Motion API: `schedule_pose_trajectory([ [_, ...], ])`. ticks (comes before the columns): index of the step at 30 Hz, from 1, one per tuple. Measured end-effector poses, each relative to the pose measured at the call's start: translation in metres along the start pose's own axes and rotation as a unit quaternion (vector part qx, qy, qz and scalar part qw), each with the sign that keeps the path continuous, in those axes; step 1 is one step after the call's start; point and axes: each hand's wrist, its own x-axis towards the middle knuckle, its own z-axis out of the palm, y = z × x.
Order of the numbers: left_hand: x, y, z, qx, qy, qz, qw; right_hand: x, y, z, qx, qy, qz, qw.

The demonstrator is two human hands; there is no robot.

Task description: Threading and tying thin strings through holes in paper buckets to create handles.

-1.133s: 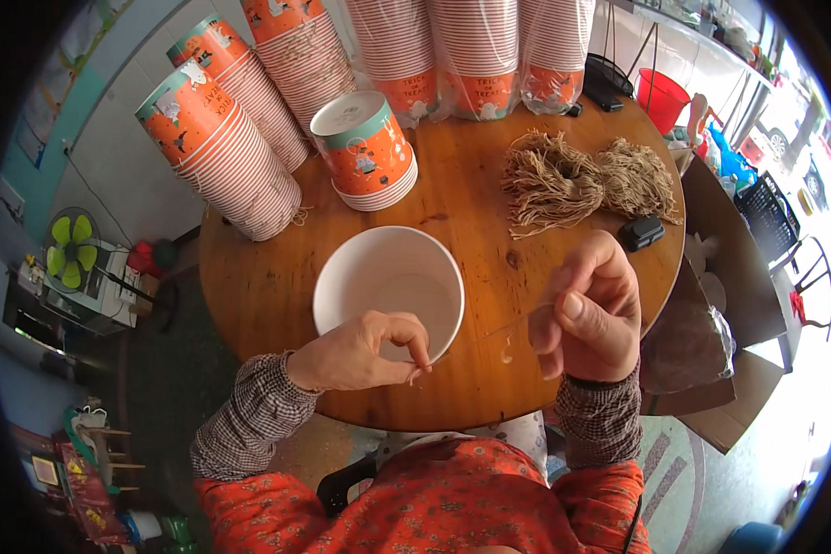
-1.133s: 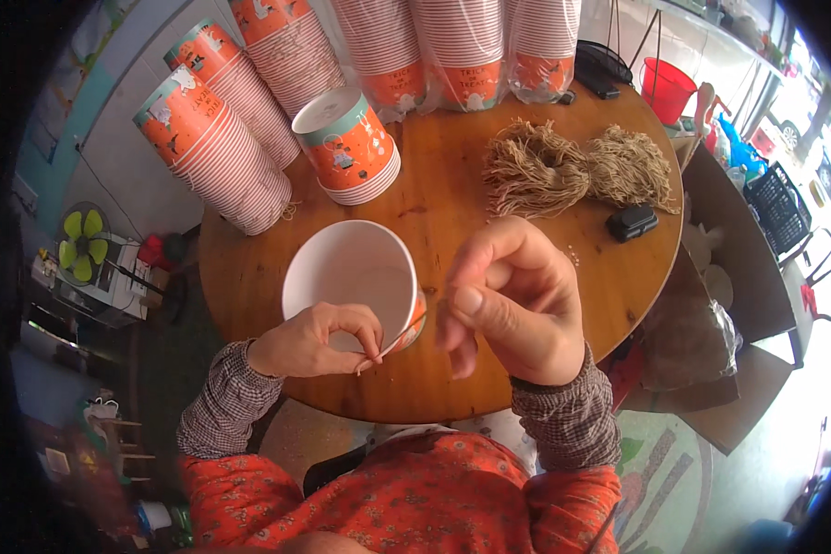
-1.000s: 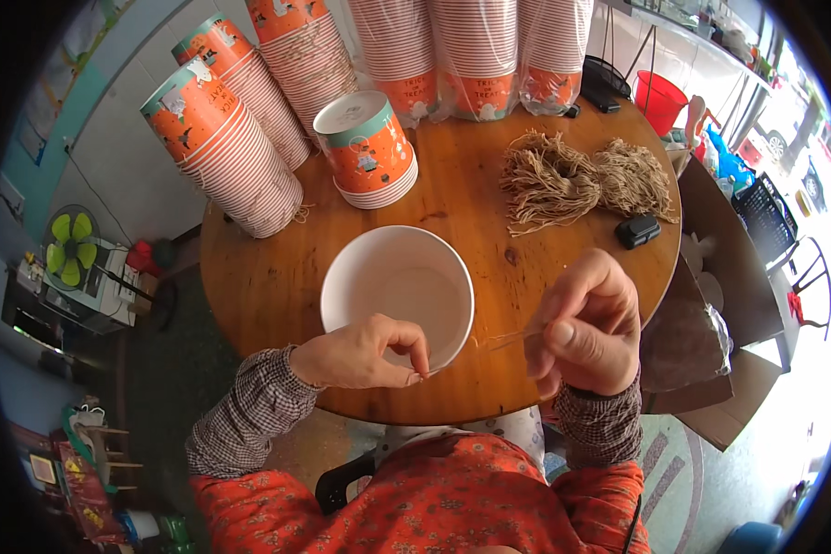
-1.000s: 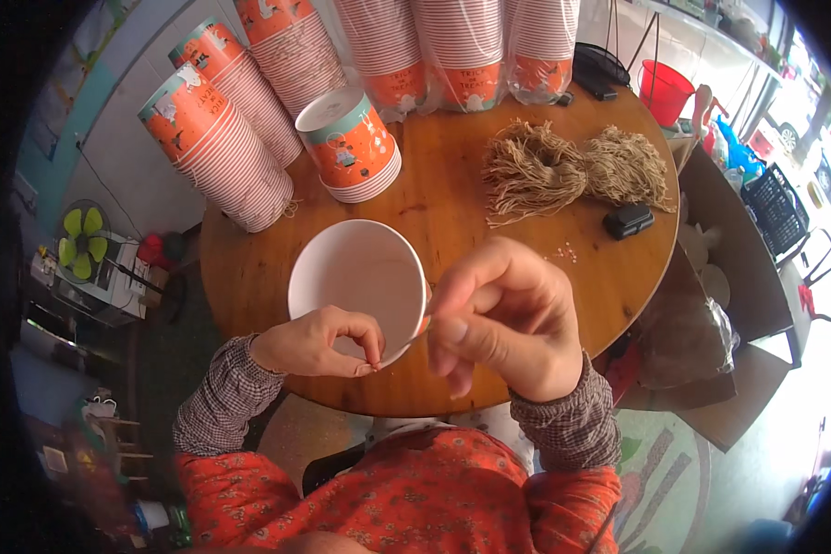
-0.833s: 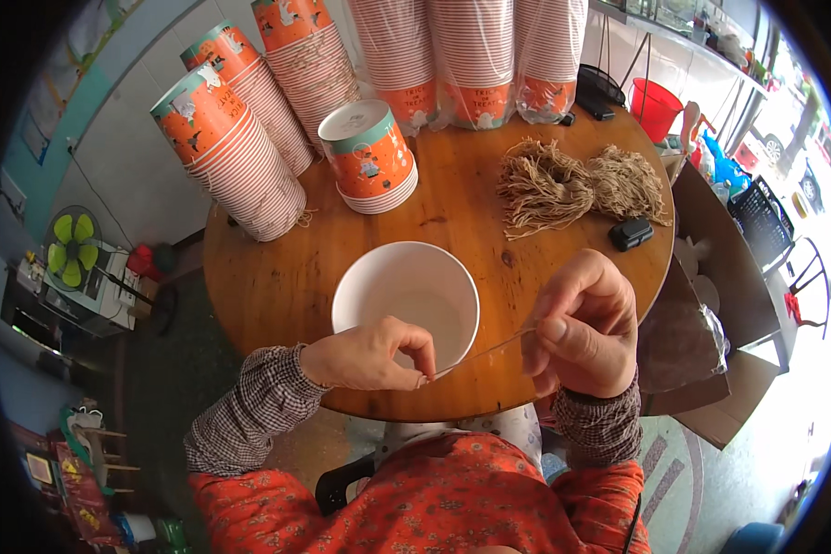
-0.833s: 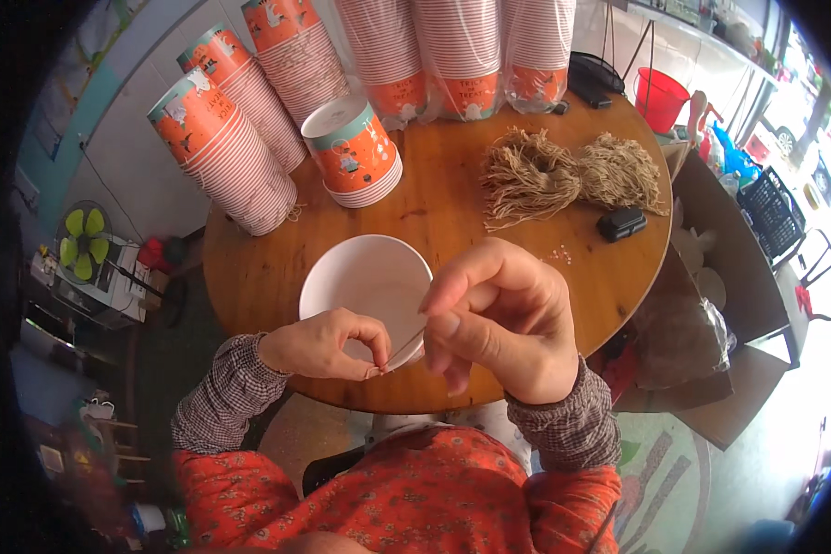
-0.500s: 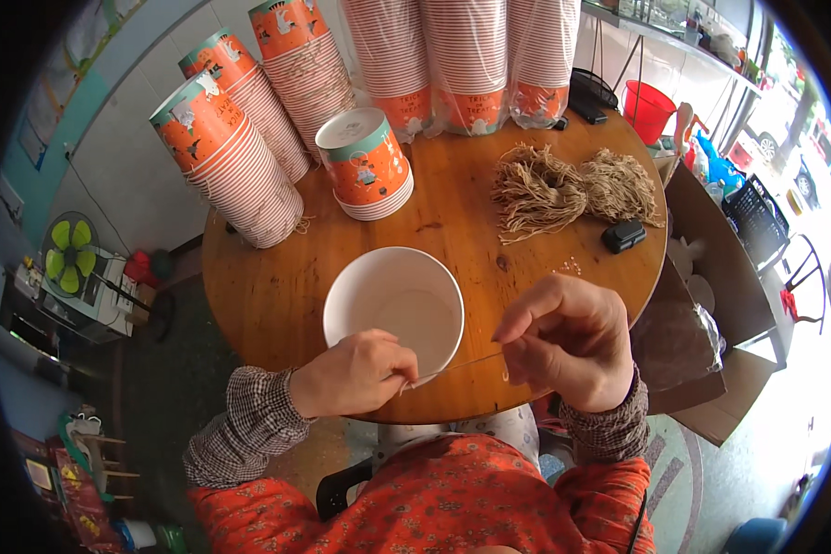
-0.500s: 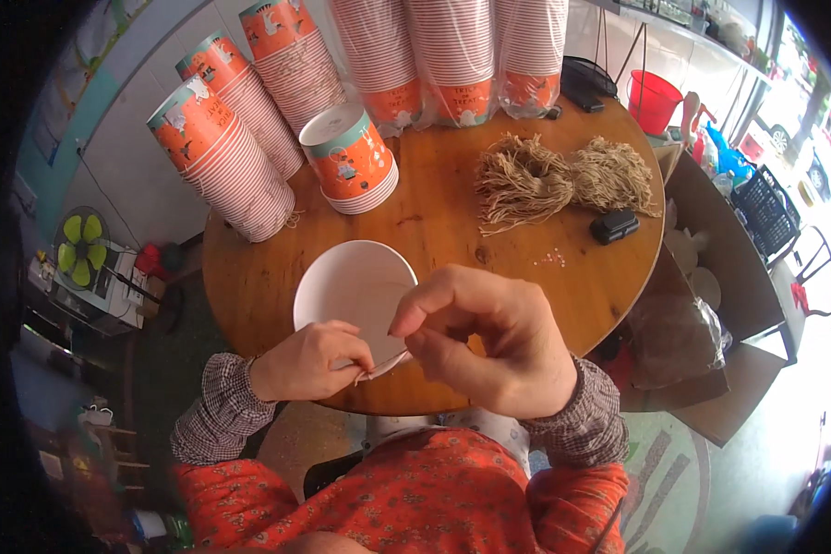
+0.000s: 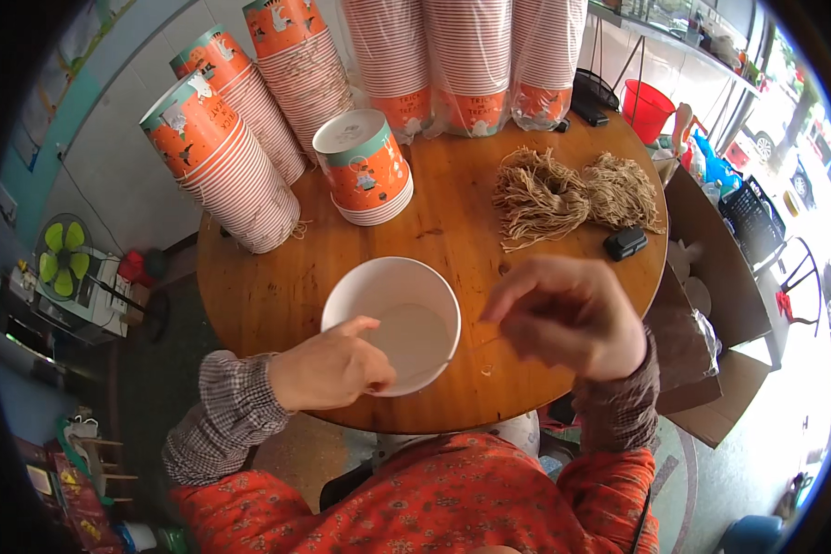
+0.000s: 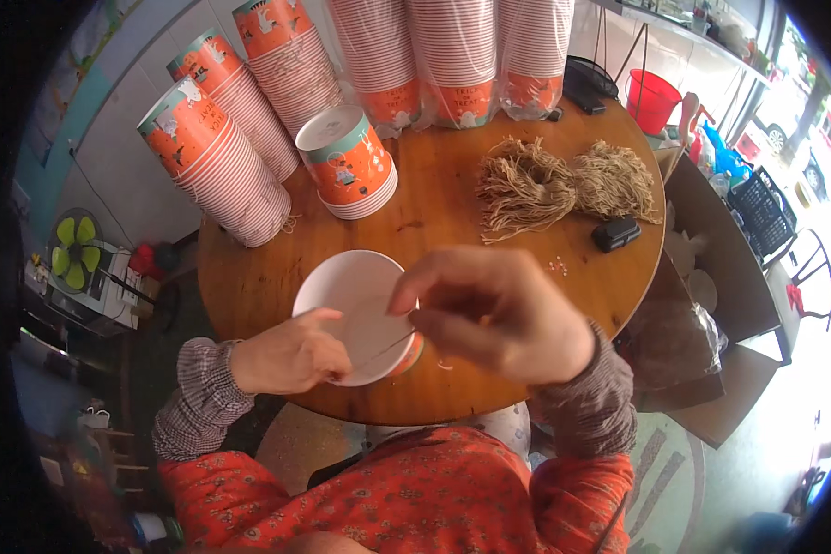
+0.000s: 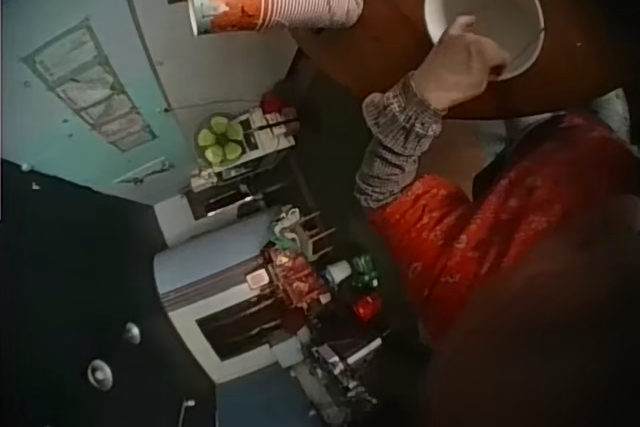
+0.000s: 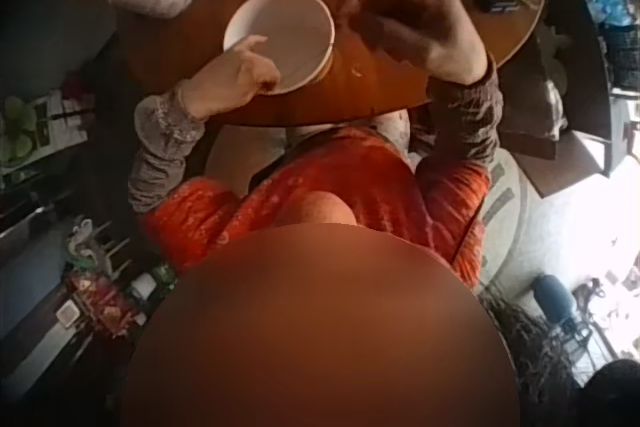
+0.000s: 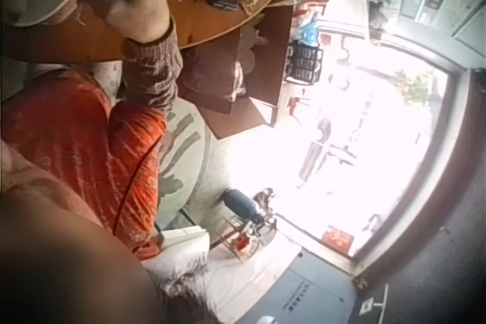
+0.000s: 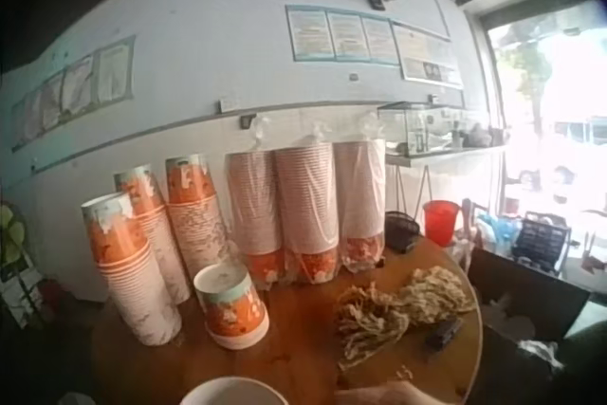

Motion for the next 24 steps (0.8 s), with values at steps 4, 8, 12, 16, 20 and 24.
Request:
schedule_pose_trajectory([
  [4, -0.022, -0.02, -0.014, 0.241, 0.02, -0.062, 0.968, 0.001, 0.008, -0.044, 0.032, 0.023, -0.029, 0.999],
  [8, -0.037, -0.06, -0.03, 0.386, 0.263, -0.15, 0.872, 0.02, 0.026, -0.054, 0.065, 0.052, -0.036, 0.996],
  [12, -0.01, -0.033, -0.009, 0.178, 0.466, -0.099, 0.861, 0.061, 0.075, -0.049, 0.19, 0.113, -0.063, 0.973],
  [16, 0.026, 0.006, 0.037, 0.143, 0.453, -0.115, 0.872, 0.103, 0.127, -0.038, 0.333, 0.14, -0.085, 0.929],
  [20, 0.027, -0.012, 0.062, 0.178, 0.375, -0.162, 0.895, 0.117, 0.152, -0.041, 0.433, 0.147, -0.11, 0.882],
  [24, 0.011, -0.032, 0.046, 0.204, 0.45, -0.172, 0.852, 0.114, 0.163, -0.043, 0.486, 0.14, -0.113, 0.855],
])
